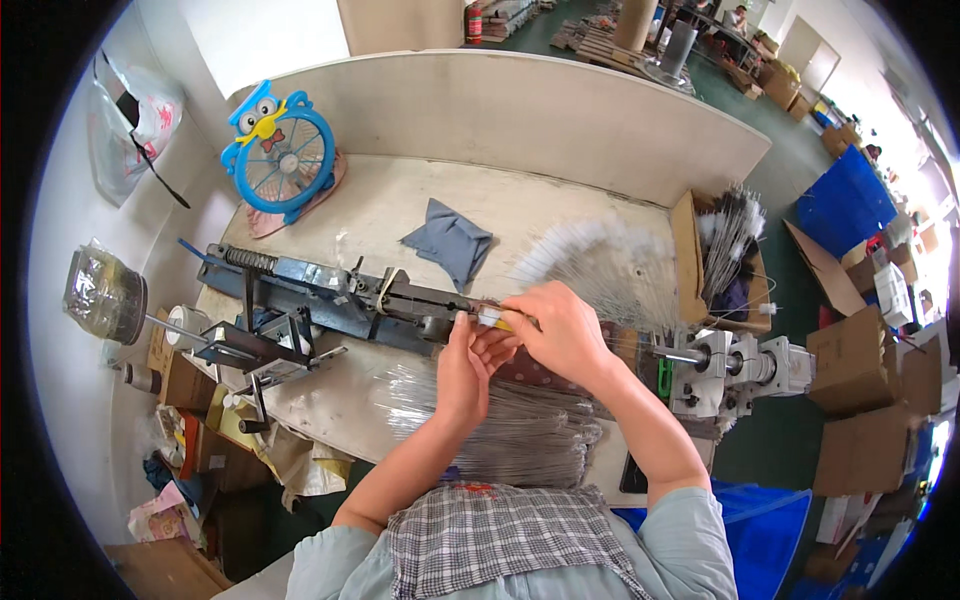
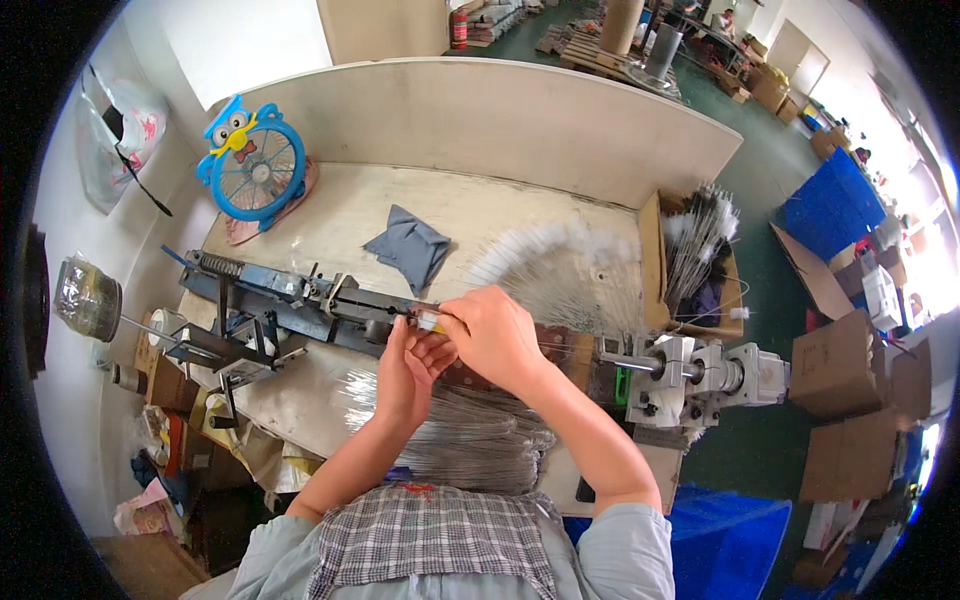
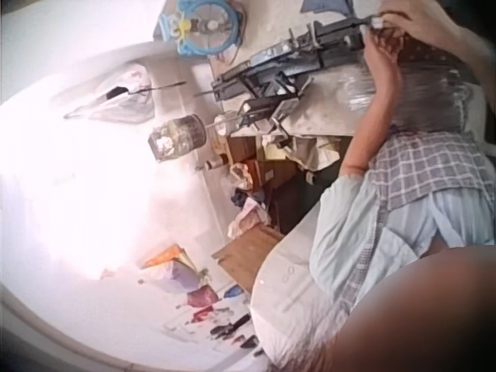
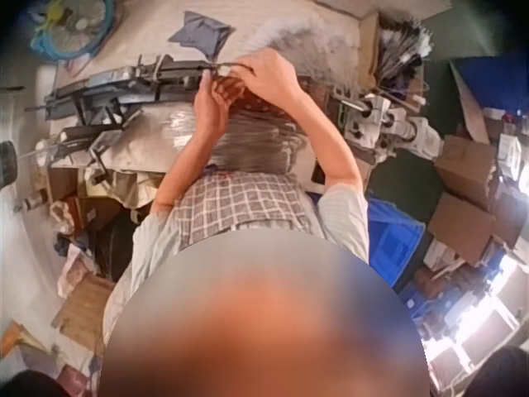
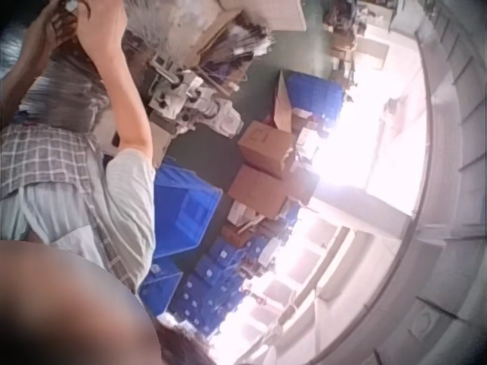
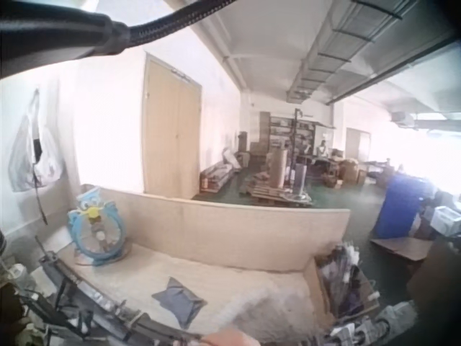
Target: Feeding filament bristles into an automated assembly machine.
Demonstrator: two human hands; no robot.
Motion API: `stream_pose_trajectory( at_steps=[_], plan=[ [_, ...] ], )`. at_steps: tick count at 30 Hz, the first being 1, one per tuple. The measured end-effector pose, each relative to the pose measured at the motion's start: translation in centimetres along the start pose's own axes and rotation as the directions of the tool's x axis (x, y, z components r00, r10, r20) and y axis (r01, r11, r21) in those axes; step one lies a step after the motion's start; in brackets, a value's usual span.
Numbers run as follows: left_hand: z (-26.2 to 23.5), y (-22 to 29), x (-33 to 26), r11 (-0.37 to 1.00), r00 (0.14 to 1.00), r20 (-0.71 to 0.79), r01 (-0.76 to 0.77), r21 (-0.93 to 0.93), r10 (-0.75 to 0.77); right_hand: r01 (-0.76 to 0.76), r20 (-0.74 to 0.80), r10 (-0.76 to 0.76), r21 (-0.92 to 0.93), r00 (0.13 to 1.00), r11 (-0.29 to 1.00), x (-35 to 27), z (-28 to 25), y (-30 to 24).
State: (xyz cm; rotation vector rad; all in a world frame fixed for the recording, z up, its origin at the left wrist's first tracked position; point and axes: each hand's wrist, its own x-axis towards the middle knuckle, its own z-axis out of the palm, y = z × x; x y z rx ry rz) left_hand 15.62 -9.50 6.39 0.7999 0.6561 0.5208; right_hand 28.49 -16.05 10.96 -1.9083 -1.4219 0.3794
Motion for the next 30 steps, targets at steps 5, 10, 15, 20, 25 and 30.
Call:
stream_pose_trajectory(
  at_steps=[5,10,15,20,25,30],
  plan=[
    [0.5,-1.0,0.1,0.944,0.994,-0.053,-0.108,-0.311,0.097,0.095,-0.316,-0.198,-0.314,0.928,0.945,-0.9,2.6,-1.5],
    [0.9,-1.1,0.1,0.948,0.99,-0.108,-0.121,-0.294,0.093,0.085,-0.411,-0.221,-0.324,0.885,0.942,-1.3,2.5,-0.5],
    [1.0,-1.6,0.0,0.947,0.978,-0.131,-0.19,-0.258,0.161,0.213,-0.398,-0.344,-0.337,0.851,0.917,-1.7,2.3,0.2],
    [0.9,-1.6,0.0,0.948,0.98,-0.156,-0.16,-0.274,0.12,0.221,-0.364,-0.346,-0.343,0.865,0.913,-2.5,1.6,0.9],
    [1.2,-1.7,0.0,0.951,0.982,-0.121,-0.173,-0.257,0.146,0.249,-0.333,-0.359,-0.33,0.872,0.911,-2.3,0.6,0.2],
    [0.6,-1.8,0.2,0.933,0.983,-0.13,-0.166,-0.319,0.131,0.242,-0.267,-0.339,-0.339,0.902,0.909,-1.8,1.1,0.0]
  ],
)
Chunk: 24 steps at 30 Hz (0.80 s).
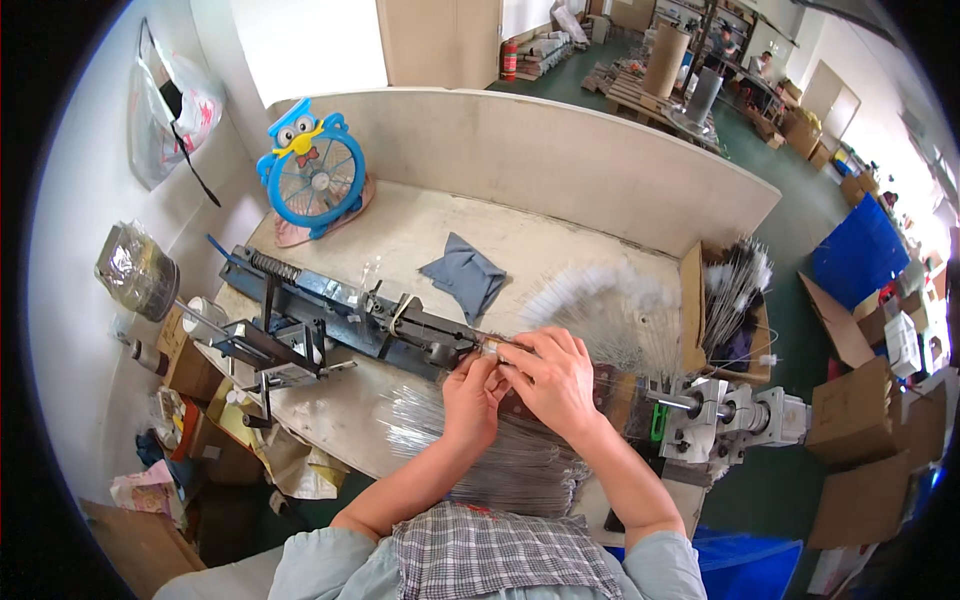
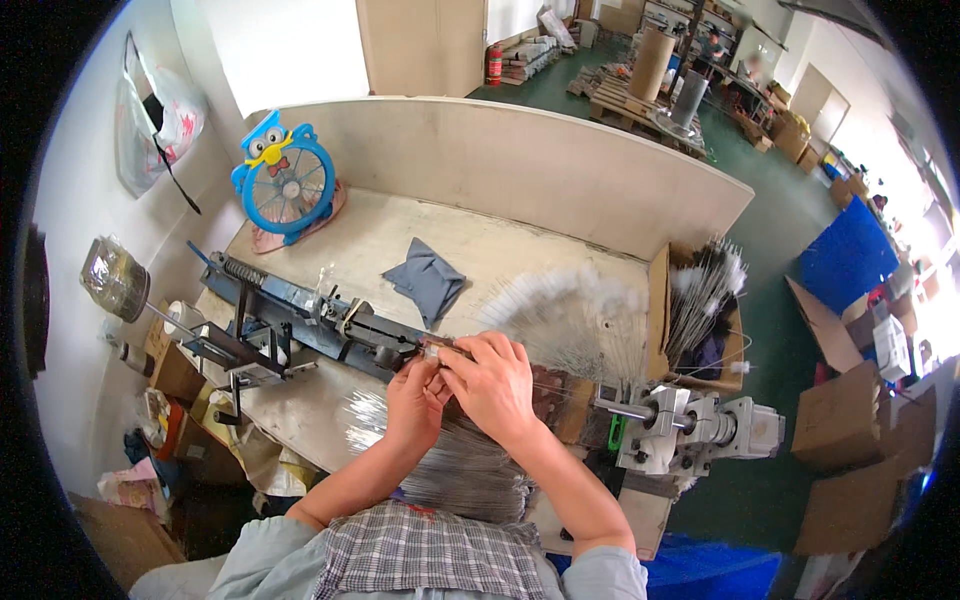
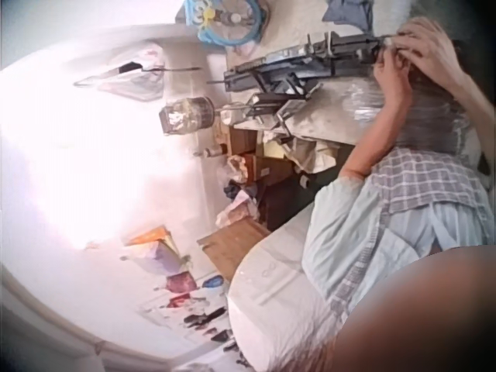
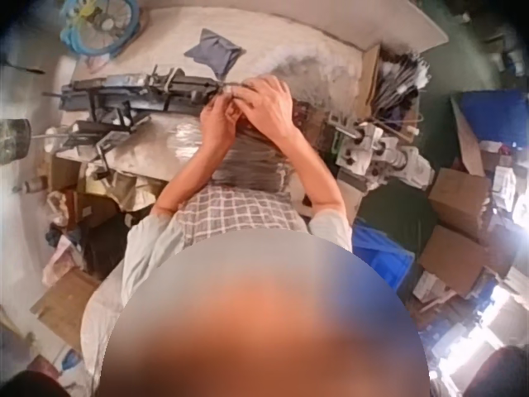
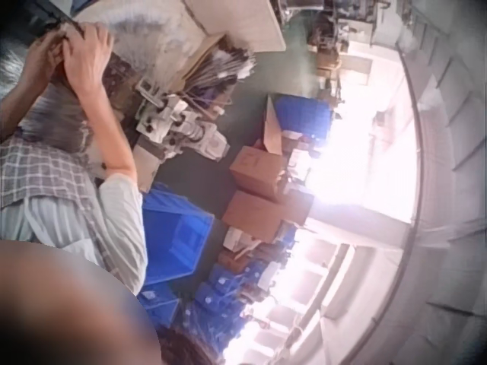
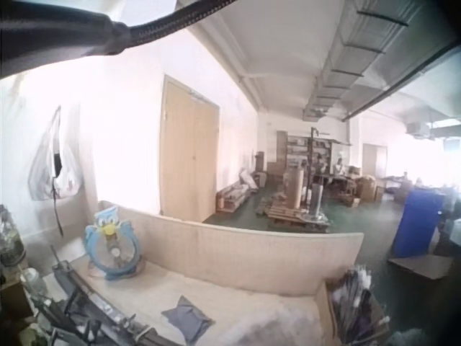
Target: Feeding filament bristles into an automated assembly machine.
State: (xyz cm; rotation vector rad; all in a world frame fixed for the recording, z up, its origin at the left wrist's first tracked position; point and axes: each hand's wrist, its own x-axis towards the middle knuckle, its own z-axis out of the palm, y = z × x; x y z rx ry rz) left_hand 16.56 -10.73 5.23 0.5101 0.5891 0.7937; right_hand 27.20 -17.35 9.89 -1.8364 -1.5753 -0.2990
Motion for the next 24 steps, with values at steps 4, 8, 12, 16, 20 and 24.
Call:
stream_pose_trajectory(
  at_steps=[4,8,12,16,20,24],
  plan=[
    [0.1,0.2,-0.1,0.996,0.998,0.022,0.056,-0.072,-0.055,-0.019,0.003,0.019,0.023,1.0,1.0,0.1,-0.6,0.0],
    [0.2,0.1,-0.2,0.998,0.997,0.049,0.055,-0.032,-0.053,-0.033,0.009,0.033,-0.02,0.999,0.999,-0.4,-0.7,0.2],
    [0.1,-0.1,0.0,1.0,0.999,0.05,0.013,0.017,-0.014,-0.029,0.019,0.03,-0.011,0.999,1.0,-0.3,-0.8,0.3],
    [0.3,-0.1,0.0,0.999,0.999,0.043,0.02,0.028,-0.022,-0.011,0.005,0.011,-0.007,1.0,1.0,0.0,-1.1,0.1],
    [0.2,0.2,-0.2,0.998,0.999,0.04,0.027,0.05,-0.029,-0.103,-0.001,0.103,-0.065,0.995,0.993,0.0,-1.9,-0.8],
    [0.0,1.0,-0.8,0.995,0.994,0.045,0.095,0.006,-0.095,-0.115,0.104,0.128,-0.124,0.986,0.986,-1.2,-2.0,0.0]
  ],
)
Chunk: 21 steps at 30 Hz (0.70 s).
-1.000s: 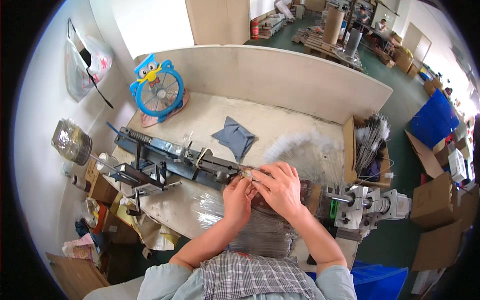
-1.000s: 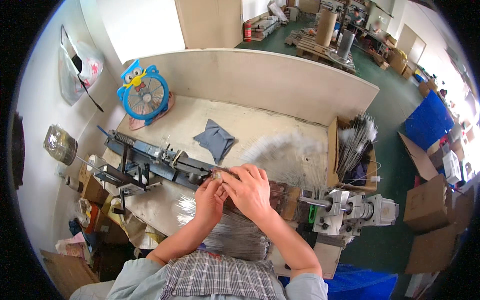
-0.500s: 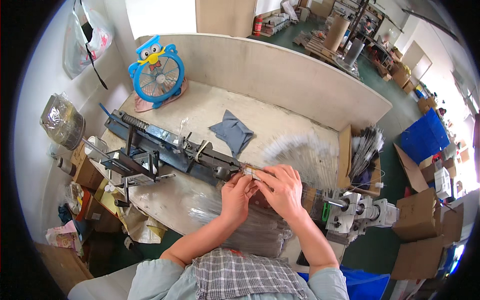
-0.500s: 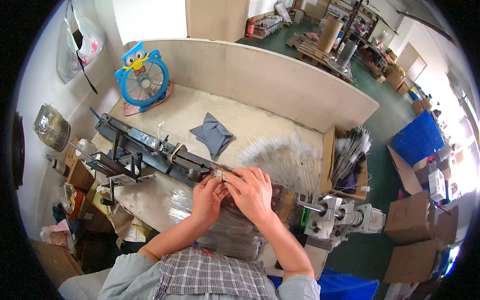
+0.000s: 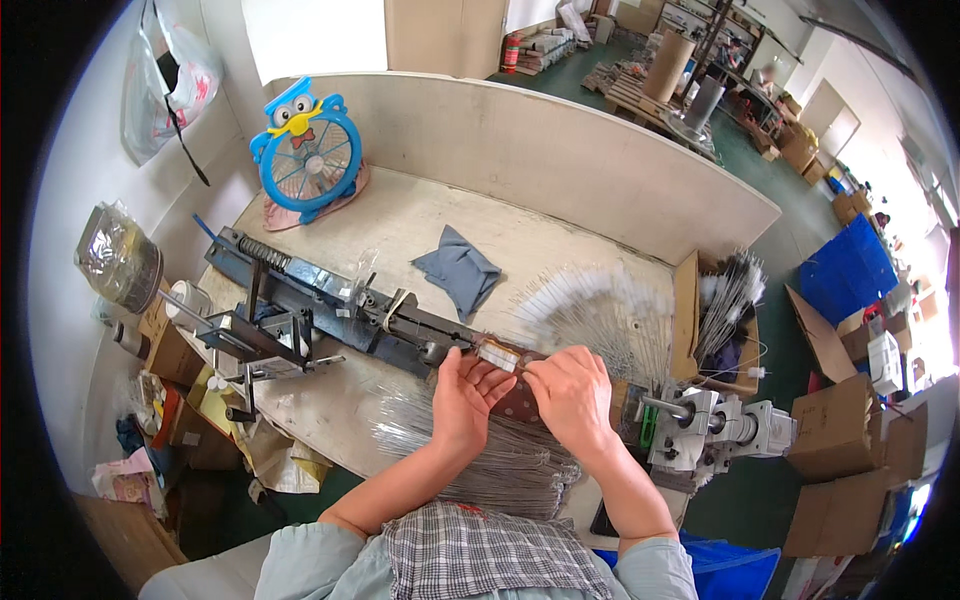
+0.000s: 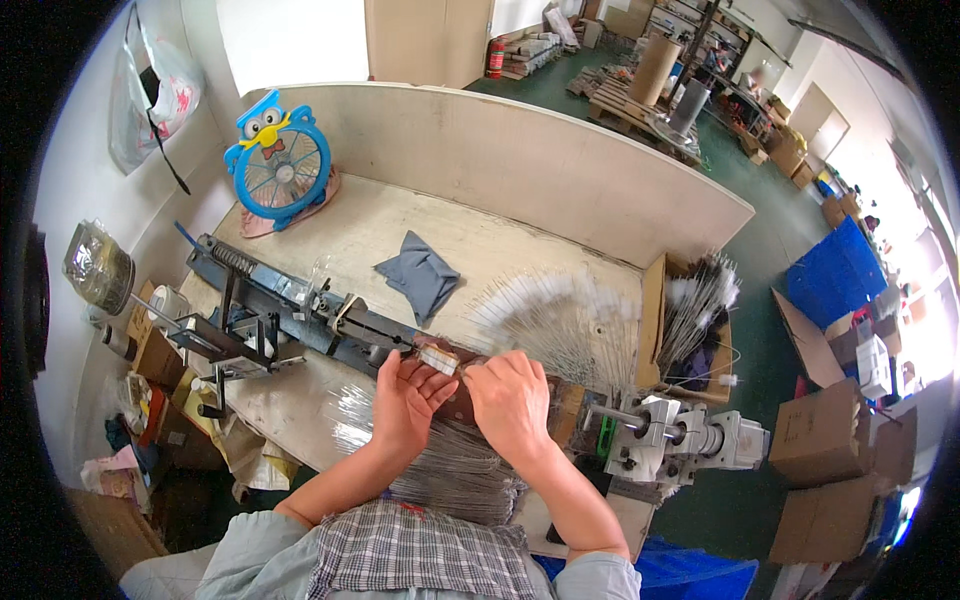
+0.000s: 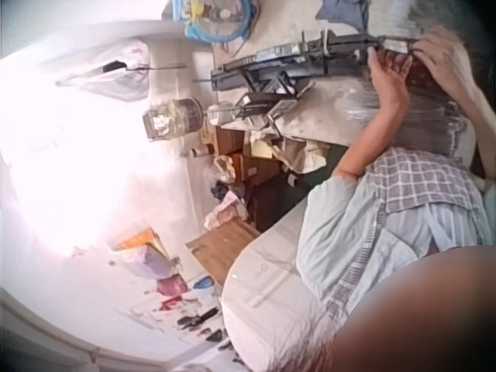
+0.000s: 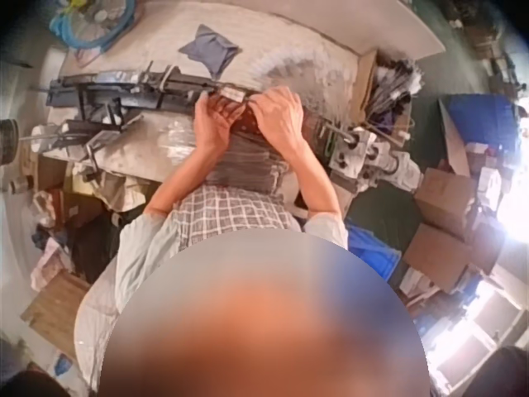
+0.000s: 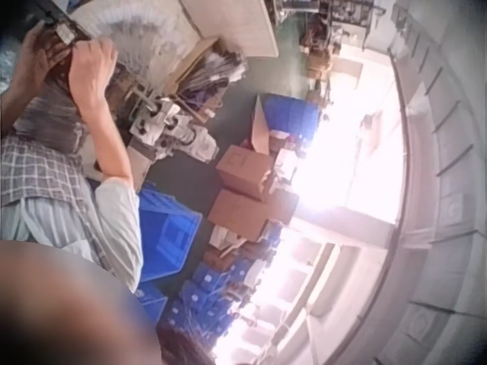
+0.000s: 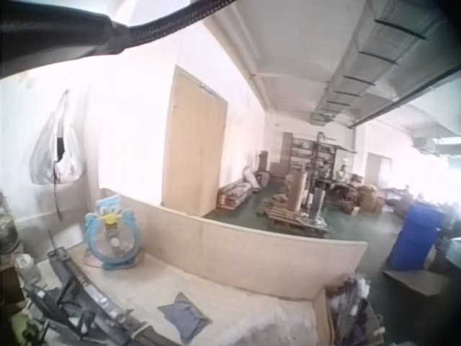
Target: Feeding filament bristles into an automated assembly machine.
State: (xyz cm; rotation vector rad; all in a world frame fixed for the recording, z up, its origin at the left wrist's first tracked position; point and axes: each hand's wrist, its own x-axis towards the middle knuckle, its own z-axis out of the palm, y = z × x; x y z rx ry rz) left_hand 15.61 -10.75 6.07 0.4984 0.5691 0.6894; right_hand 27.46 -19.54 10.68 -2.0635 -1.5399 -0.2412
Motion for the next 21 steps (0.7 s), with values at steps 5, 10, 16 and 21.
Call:
stream_pose_trajectory(
  at_steps=[5,10,16,21],
  plan=[
    [0.3,0.2,-0.4,0.998,0.999,0.026,0.025,0.055,-0.026,-0.003,0.008,0.002,0.094,1.0,0.996,-0.4,-0.4,0.3],
    [0.7,0.6,-1.2,0.975,0.999,0.008,0.043,0.218,-0.046,-0.012,-0.023,0.015,0.134,1.0,0.991,-0.8,-1.8,0.4],
    [-4.2,3.0,-2.7,0.892,0.996,0.009,0.079,0.445,-0.093,-0.177,0.308,0.099,0.237,0.946,0.955,-6.1,-1.2,2.2],
    [-20.1,10.7,-2.8,0.971,0.806,-0.548,-0.235,0.048,0.222,-0.191,0.542,0.081,0.15,0.837,0.97,-9.0,0.4,3.7]
  ],
)
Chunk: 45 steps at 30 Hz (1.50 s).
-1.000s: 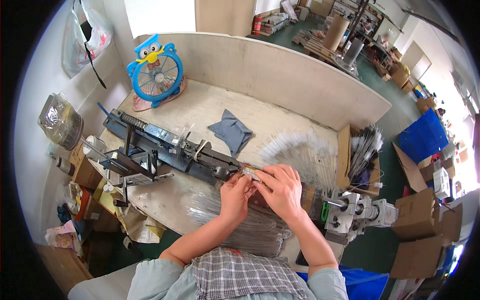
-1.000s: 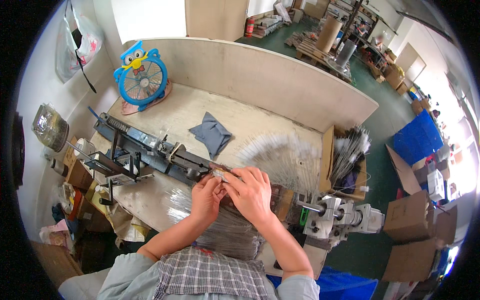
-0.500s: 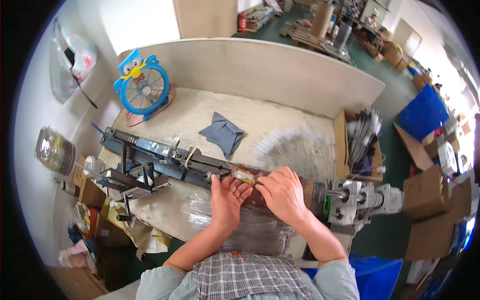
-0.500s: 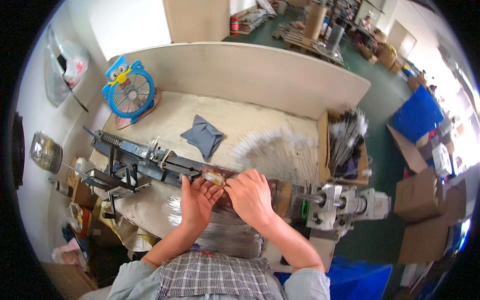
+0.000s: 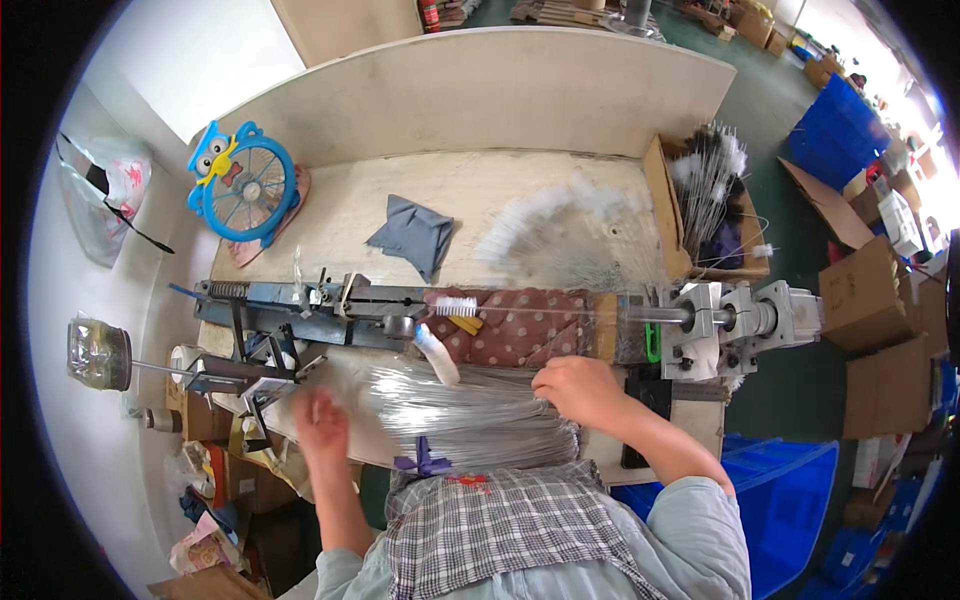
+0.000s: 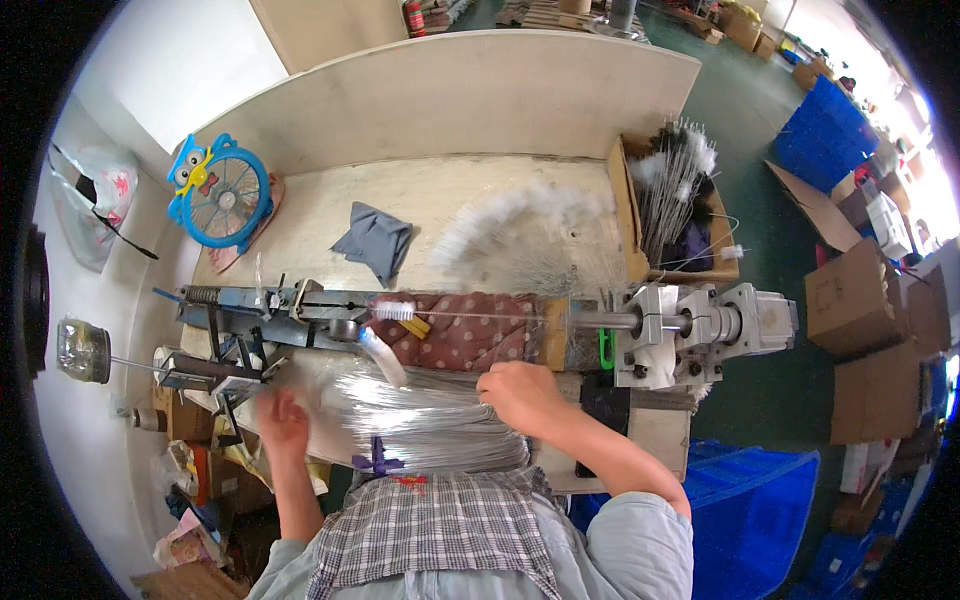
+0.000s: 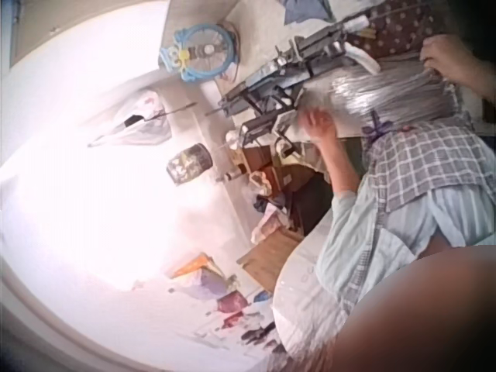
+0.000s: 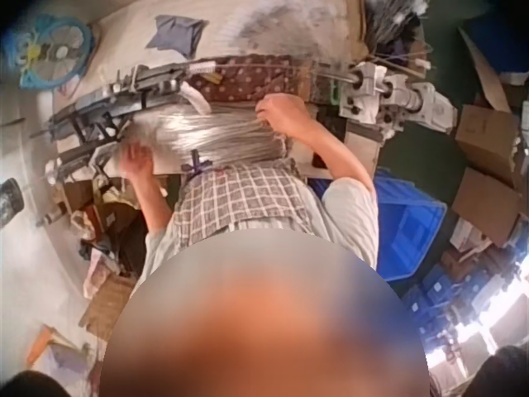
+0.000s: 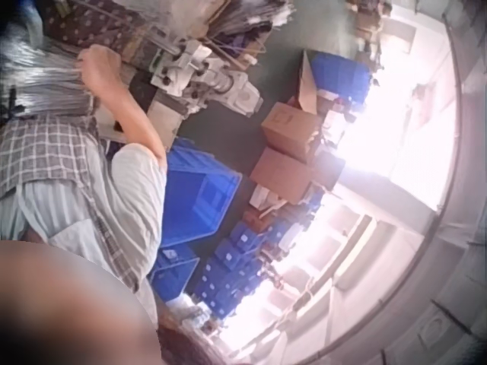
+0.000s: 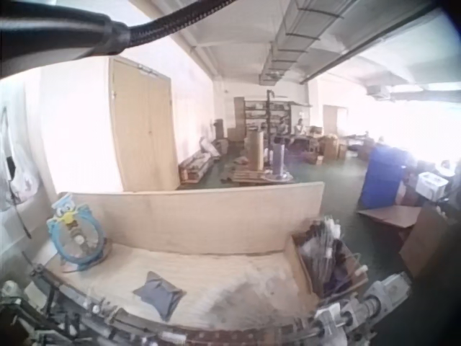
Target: Feeding filament bristles into an automated assembly machine.
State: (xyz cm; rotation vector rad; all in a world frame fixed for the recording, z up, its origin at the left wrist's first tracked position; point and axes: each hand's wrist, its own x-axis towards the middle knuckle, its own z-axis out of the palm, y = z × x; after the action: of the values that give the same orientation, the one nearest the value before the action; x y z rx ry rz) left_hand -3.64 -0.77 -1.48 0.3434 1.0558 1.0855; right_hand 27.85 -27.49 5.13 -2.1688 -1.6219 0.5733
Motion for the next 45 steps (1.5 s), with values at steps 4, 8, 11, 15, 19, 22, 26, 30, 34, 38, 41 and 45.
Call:
stream_pose_trajectory(
  at_steps=[4,8,11,15,19,22,26,30,34,38,41,45],
  plan=[
    [-12.2,9.4,8.1,0.953,0.941,-0.161,-0.283,0.107,0.297,-0.012,-0.044,0.011,-0.002,0.999,1.0,0.0,-1.0,-0.8],
    [-12.6,12.2,9.1,0.956,0.912,-0.286,-0.278,0.095,0.293,-0.049,-0.019,0.049,-0.05,0.999,0.998,-0.3,-1.0,-0.1],
    [-8.4,7.7,5.9,0.929,0.85,-0.375,-0.342,0.14,0.369,-0.134,-0.032,0.131,-0.118,0.991,0.984,-0.7,-1.1,0.2],
    [-11.6,1.3,7.6,0.995,0.998,0.024,-0.065,0.069,0.063,-0.19,0.033,0.192,-0.038,0.981,0.981,-0.4,-1.5,-0.5],
    [6.7,-5.7,-6.5,0.957,0.92,0.296,0.199,0.212,-0.257,-0.163,-0.005,0.163,-0.086,0.987,0.983,-0.5,-0.9,0.7],
    [12.7,-9.5,-9.4,0.853,0.836,0.473,-0.012,0.523,-0.278,-0.101,-0.02,0.099,-0.154,0.995,0.983,-0.5,-0.5,0.8],
    [15.8,-9.9,-11.5,0.726,0.778,0.363,0.168,0.666,-0.513,-0.024,-0.091,0.011,-0.14,0.996,0.99,-0.7,-0.8,-0.5],
    [19.1,-2.8,-14.2,0.455,0.361,0.532,0.889,0.054,-0.766,-0.113,-0.027,0.11,-0.164,0.994,0.98,-0.8,-1.3,-2.0],
    [17.1,-2.0,-12.8,0.765,0.572,0.576,0.625,0.154,-0.584,-0.012,-0.114,-0.019,-0.258,0.993,0.966,-1.1,-3.1,-2.3],
    [13.7,-2.8,-13.4,0.829,0.631,0.544,0.482,0.284,-0.553,-0.165,-0.272,0.023,-0.513,0.962,0.842,-2.7,-8.1,-3.0],
    [14.7,-4.1,-14.1,0.722,0.421,0.605,0.213,0.658,-0.676,-0.324,-0.57,0.034,-0.415,0.821,0.85,-4.2,-12.3,-1.2],
    [19.8,-9.0,-15.6,0.561,0.232,0.932,-0.748,0.353,-0.278,-0.266,-0.665,0.064,-0.208,0.744,0.941,-3.1,-13.5,0.4]
  ],
)
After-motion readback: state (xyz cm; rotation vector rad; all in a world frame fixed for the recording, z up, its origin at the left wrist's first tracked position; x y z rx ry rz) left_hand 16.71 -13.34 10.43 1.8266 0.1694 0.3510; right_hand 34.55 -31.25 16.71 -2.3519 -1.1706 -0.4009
